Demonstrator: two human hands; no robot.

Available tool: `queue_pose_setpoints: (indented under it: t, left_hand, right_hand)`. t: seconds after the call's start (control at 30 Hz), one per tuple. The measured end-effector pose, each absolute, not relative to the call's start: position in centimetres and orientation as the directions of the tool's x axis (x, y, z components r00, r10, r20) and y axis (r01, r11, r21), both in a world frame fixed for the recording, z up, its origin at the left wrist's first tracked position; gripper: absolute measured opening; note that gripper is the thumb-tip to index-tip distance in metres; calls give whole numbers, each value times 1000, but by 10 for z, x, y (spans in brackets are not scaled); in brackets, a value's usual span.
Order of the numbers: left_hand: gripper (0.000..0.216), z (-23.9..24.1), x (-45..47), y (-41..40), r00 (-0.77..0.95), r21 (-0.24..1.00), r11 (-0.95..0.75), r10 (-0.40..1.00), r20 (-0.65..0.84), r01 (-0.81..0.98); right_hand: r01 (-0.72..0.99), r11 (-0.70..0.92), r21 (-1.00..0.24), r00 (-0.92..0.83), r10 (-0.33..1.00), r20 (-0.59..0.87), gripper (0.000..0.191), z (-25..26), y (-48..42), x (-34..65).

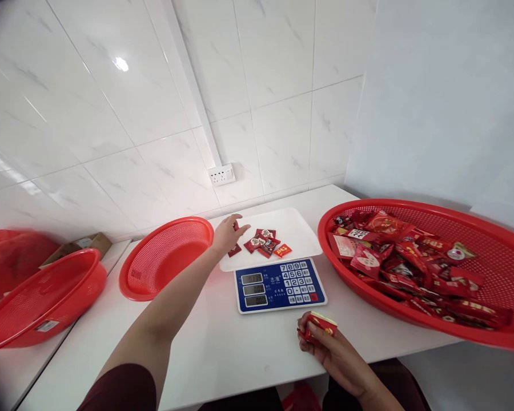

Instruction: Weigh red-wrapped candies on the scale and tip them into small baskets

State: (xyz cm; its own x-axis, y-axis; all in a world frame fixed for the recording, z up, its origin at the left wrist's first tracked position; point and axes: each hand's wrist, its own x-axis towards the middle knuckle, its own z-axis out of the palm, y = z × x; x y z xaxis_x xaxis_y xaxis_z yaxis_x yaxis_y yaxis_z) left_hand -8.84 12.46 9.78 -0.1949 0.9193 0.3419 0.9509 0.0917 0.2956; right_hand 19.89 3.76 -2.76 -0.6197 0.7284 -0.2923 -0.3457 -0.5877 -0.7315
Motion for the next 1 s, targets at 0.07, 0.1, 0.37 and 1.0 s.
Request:
queue_pose_setpoints:
  t: [0.07,0.1,0.37,1.0]
  left_hand:
    - [39,109,-108,114,-260,302,151,896,361,941]
    - [39,115,-119,107,-296,303,187,881,368,934]
    - [55,127,-190,54,-444,258,383,860,251,887]
    - [51,68,-26,149,216,203,-242,966,141,949]
  right_hand:
    - [-345,-592,-729,-628,722,-290,23,-27,38,199]
    - [-343,-591,-730,-629,721,-289,23,-27,38,200]
    - [-297,-598,-744,-651,697,-300,24,-31,41,199]
    - [-407,-601,-688,-561,759,-331,22,-31,35,197]
